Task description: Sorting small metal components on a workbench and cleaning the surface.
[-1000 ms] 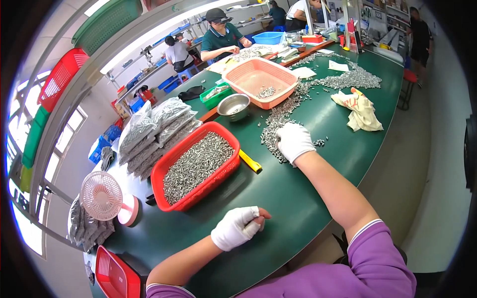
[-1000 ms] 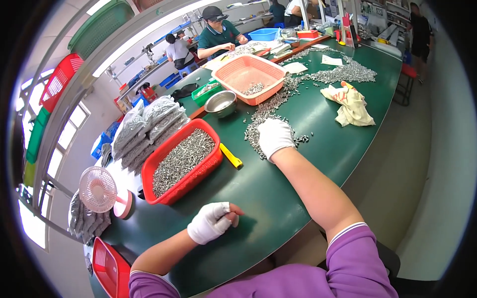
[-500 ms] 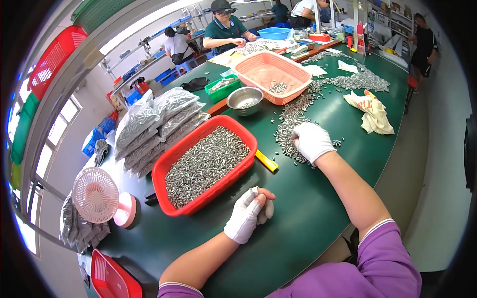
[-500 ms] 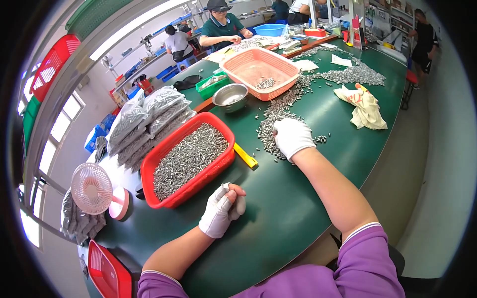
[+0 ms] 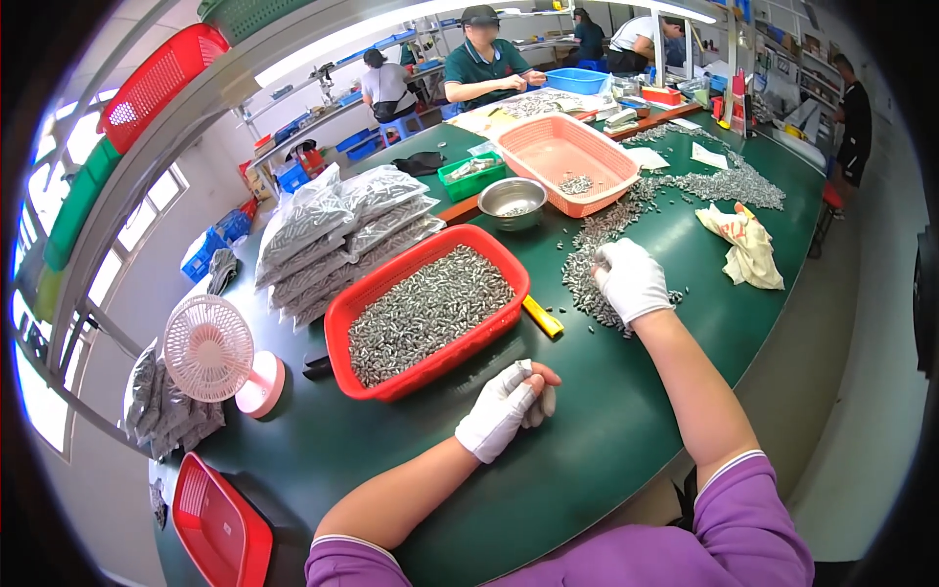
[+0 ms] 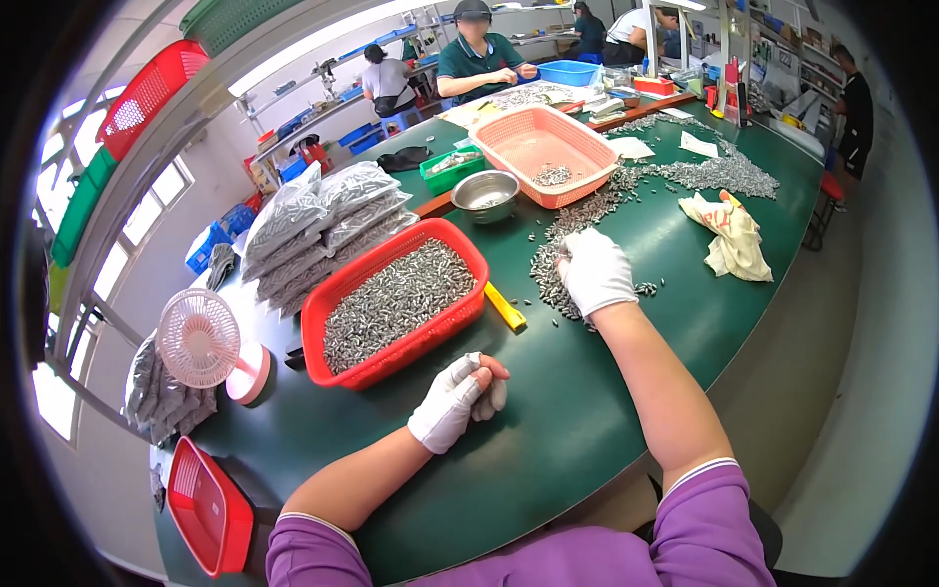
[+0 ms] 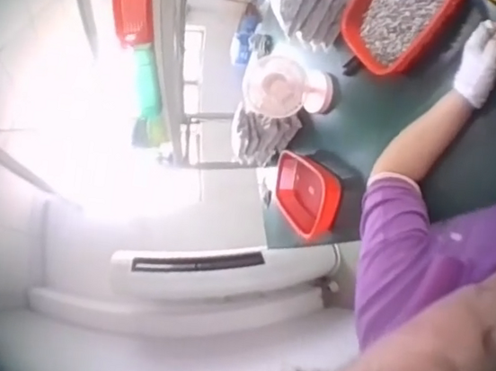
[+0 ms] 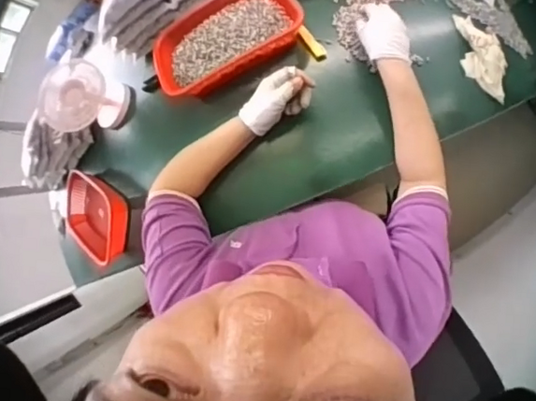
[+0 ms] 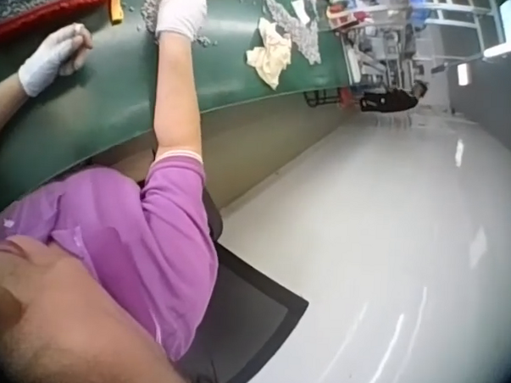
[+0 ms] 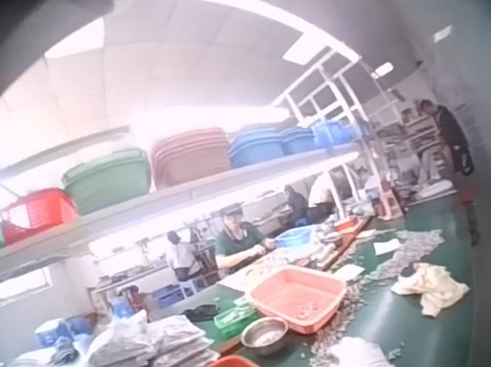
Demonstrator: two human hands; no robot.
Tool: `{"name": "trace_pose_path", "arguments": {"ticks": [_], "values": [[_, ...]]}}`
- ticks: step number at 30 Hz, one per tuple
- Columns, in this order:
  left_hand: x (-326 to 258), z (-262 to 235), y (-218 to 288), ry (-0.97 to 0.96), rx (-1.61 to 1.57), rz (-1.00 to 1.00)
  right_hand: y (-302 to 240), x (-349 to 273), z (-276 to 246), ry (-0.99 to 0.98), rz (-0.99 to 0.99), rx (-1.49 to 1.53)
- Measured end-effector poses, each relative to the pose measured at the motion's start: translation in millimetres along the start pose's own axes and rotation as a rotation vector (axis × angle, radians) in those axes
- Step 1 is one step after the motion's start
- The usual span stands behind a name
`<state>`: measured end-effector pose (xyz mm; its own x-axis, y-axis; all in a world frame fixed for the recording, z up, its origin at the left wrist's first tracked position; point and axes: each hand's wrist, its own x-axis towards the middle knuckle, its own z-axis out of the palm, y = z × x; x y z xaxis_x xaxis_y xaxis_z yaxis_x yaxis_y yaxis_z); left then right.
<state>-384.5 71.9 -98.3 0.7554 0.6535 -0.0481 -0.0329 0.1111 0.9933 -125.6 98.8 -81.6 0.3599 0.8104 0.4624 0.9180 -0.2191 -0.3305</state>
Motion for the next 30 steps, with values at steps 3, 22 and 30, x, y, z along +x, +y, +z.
{"name": "trace_pose_path", "arguments": {"ticks": [3,22,30], "values": [[4,1,0,-0.004,0.044,0.013,18,12,-11,0.262,-0.001,0.038],[-4,34,10,0.114,0.515,-0.074,269,4,-42,0.400,0.505,-0.005],[-32,-25,105,0.538,0.520,0.488,170,-31,-93,0.764,-0.011,0.793]]}}
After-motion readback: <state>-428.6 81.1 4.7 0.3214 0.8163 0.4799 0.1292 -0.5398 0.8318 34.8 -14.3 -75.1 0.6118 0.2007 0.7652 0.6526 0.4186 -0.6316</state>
